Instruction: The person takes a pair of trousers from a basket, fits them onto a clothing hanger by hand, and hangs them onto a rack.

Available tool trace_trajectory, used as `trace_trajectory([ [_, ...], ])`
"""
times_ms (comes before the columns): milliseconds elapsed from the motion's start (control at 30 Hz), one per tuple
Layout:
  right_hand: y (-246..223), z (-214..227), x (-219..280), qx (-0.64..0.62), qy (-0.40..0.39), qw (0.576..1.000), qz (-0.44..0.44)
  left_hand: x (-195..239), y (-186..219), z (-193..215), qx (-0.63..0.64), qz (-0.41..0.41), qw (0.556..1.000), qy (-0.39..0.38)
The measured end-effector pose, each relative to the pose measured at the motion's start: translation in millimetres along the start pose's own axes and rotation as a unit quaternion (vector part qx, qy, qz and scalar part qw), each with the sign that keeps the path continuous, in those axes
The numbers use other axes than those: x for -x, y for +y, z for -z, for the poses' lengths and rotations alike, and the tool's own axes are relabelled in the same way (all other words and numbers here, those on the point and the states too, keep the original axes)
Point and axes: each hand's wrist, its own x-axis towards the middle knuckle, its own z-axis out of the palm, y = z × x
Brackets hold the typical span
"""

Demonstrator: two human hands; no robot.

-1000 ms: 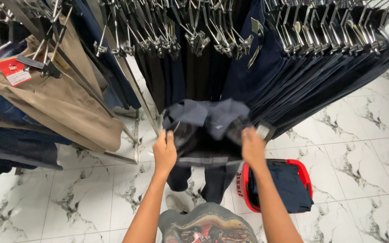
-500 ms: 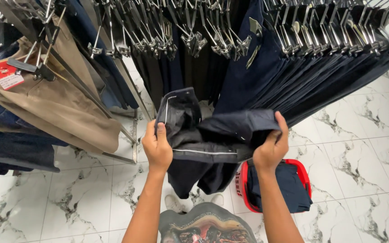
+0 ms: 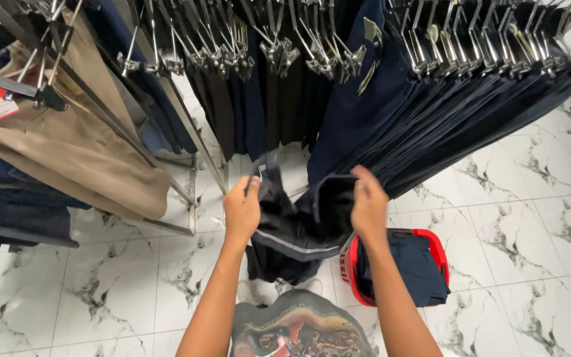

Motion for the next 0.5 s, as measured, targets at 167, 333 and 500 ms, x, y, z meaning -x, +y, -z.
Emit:
trace_trajectory([
  [167, -17.7, 4.5, 4.2, 0.002, 0.178, 0.968, 0.174, -0.1, -15.6, 2.9, 0.026, -0.289, 0.940, 0.177],
  [333, 152.3, -33.0, 35.8, 0.216, -0.158, 0.964, -0.001, 2.6, -98.0, -13.7, -0.029, 0.023, 0.999, 0.008],
  [500, 155.4, -27.0, 35.1, 0.175, -0.184, 0.943, -0.217, -4.3, -134.6, -23.8, -0.111, 0.118, 0.985, -0.061],
])
